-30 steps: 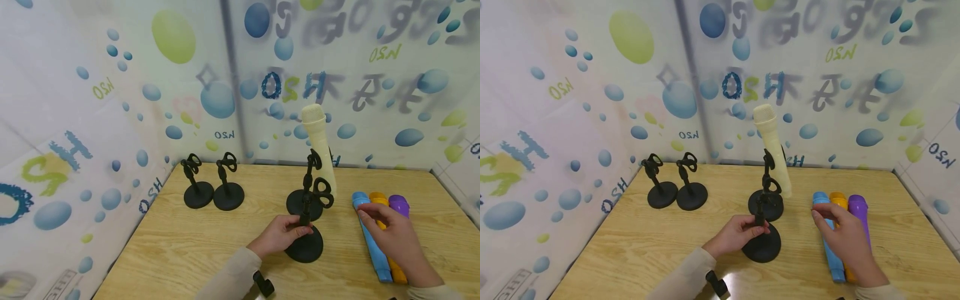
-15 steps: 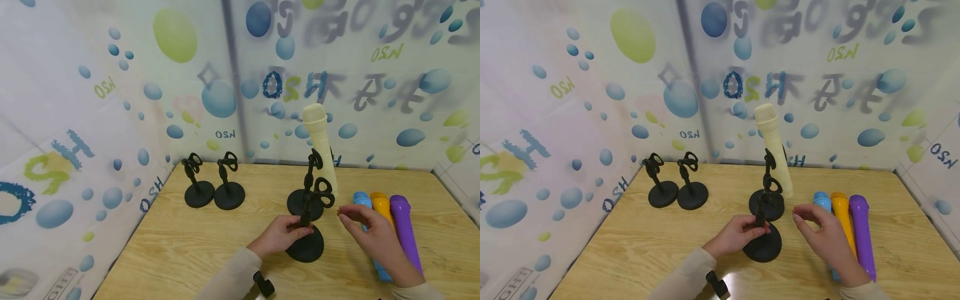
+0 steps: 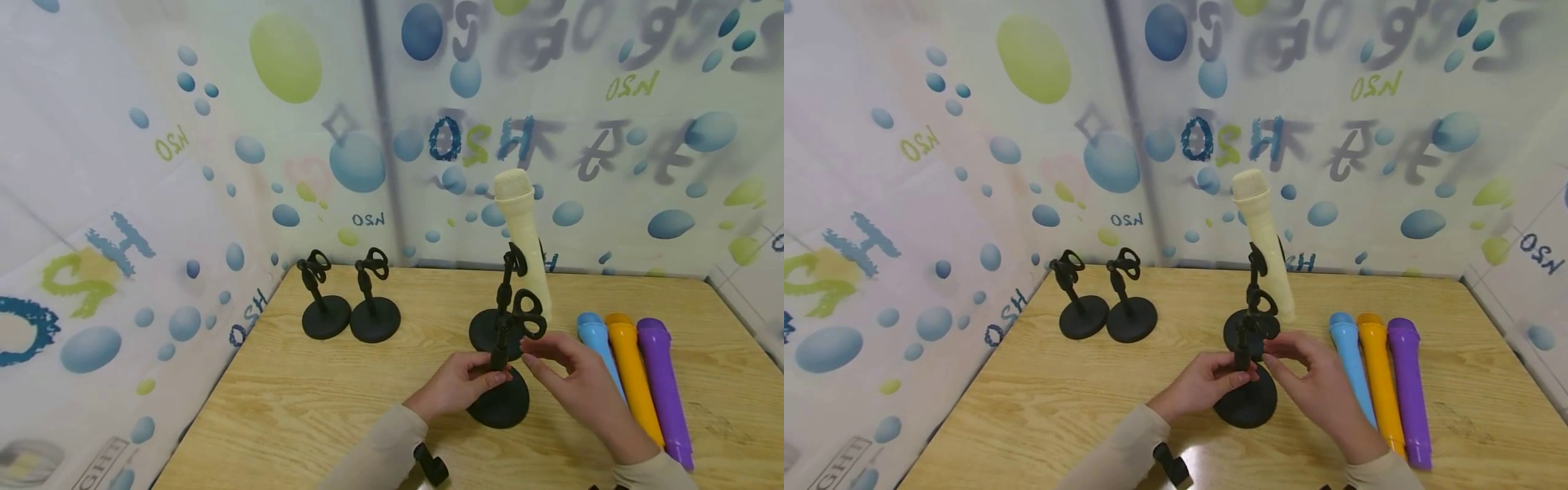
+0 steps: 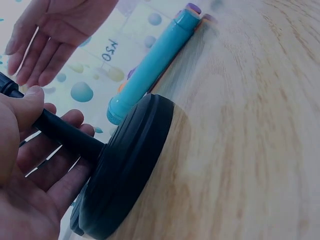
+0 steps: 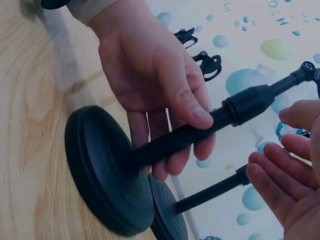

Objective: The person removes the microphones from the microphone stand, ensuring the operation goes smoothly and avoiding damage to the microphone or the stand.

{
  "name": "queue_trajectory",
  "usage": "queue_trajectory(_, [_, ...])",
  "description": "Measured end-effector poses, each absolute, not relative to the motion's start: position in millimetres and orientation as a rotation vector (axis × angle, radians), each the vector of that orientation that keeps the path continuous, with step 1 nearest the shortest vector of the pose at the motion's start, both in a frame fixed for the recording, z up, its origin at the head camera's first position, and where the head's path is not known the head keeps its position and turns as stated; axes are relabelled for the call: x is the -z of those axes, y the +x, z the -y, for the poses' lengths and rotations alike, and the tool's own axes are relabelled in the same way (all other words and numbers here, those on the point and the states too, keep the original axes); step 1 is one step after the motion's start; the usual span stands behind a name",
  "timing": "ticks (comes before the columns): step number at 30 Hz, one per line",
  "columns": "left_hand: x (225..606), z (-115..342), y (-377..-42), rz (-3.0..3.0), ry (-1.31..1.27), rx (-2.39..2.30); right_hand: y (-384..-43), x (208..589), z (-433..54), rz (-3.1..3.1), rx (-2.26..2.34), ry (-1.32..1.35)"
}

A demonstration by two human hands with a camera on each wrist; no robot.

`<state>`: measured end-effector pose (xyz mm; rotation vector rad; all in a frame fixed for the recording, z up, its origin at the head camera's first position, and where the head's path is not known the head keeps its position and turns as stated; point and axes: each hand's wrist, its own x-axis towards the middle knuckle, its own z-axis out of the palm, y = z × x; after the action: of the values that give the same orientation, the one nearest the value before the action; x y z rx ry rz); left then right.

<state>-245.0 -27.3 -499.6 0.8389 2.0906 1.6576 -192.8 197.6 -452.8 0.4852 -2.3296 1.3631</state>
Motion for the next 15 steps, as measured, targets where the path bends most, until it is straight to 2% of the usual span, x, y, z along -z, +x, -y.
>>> queue_trajectory(15, [499.4,27.6,-244.9,-2.076,0.848,-1.682,-196.5,451.7,-174.4,2.321,-1.424,0.54])
